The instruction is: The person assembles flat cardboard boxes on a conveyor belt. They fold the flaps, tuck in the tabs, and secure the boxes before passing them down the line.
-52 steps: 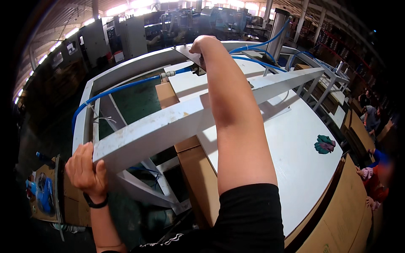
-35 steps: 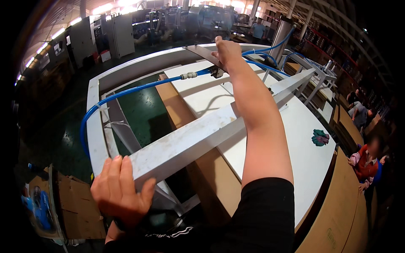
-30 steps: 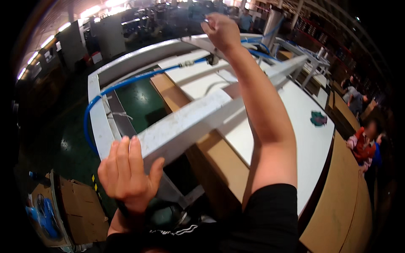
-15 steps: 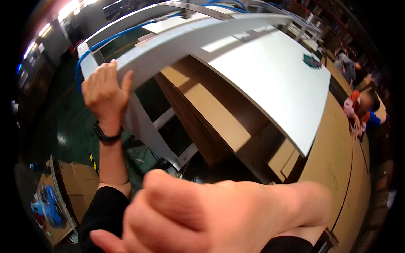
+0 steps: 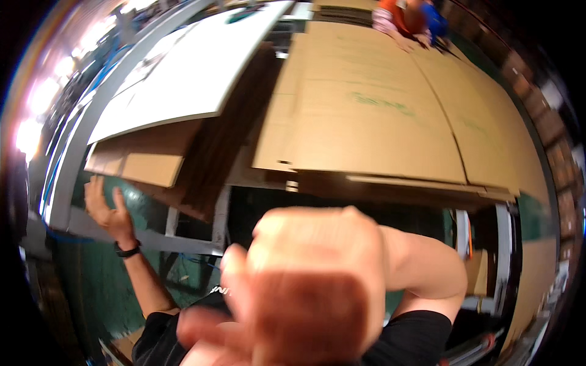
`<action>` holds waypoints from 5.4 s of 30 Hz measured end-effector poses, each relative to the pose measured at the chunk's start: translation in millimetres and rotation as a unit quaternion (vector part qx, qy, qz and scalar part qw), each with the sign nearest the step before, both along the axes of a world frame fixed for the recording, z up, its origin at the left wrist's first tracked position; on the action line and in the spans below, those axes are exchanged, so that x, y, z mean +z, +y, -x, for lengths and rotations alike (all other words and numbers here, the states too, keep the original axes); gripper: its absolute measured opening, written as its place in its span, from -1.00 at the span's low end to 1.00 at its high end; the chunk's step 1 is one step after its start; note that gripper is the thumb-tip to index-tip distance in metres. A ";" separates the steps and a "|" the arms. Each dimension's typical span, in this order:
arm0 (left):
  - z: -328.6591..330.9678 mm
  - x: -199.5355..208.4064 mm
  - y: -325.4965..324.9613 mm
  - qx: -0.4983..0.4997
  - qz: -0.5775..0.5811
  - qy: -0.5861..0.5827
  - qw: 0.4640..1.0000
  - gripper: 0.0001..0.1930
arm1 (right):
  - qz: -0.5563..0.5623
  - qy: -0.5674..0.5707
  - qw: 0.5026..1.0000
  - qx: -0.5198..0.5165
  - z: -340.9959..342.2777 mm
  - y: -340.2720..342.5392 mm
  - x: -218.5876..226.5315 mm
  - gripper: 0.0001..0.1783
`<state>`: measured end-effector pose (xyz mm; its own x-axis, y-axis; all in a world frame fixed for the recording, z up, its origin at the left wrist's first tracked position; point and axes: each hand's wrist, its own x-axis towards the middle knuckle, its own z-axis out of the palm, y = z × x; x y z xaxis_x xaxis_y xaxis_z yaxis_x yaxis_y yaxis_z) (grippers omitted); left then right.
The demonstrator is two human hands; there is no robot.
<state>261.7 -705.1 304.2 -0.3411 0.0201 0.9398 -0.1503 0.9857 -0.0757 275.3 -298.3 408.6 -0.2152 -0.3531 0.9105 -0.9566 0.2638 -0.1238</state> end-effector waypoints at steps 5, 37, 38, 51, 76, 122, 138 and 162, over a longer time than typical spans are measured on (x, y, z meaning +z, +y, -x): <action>74.3 -37.1 266.0 -0.404 -0.106 -0.218 0.882 -0.62 | -0.101 0.059 0.981 -0.154 38.6 167.9 -64.0 -0.61; 205.5 -172.1 817.9 -0.577 -0.052 -0.426 0.694 -0.52 | -0.198 -0.305 0.916 -0.169 236.2 663.4 -213.6 -0.66; 200.8 -178.3 820.2 -0.584 -0.085 -0.382 0.711 -0.54 | -0.196 -0.309 0.919 -0.149 249.5 656.9 -208.7 -0.61; 180.9 -188.1 822.7 -0.513 -0.126 -0.371 0.764 -0.59 | -0.374 -0.293 0.830 -0.291 300.3 608.0 -272.3 -0.23; -1.8 -218.2 388.5 -0.273 -0.345 -0.385 0.811 -0.70 | -0.327 -0.272 0.666 -0.613 303.7 479.0 -294.4 -0.37; -207.1 -348.6 -101.6 -0.173 -0.486 -0.537 0.668 -0.64 | -0.305 -0.763 0.536 -0.191 44.7 -151.5 -440.3 -0.76; -147.9 -455.3 -59.9 -0.215 -0.370 -0.644 0.635 -0.73 | -0.243 -0.833 0.496 -0.033 -3.7 -149.9 -490.1 -0.82; -2.5 -400.6 204.5 -0.345 -0.254 -0.801 0.419 -0.57 | -0.044 -0.827 0.546 -0.125 -44.8 176.6 -596.2 -0.57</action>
<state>264.2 -500.6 -96.4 -0.6200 0.5692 -0.5399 0.0254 0.7024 0.7113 320.2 -121.7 -187.6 -0.7684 -0.1507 -0.6220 0.5130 0.4360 -0.7394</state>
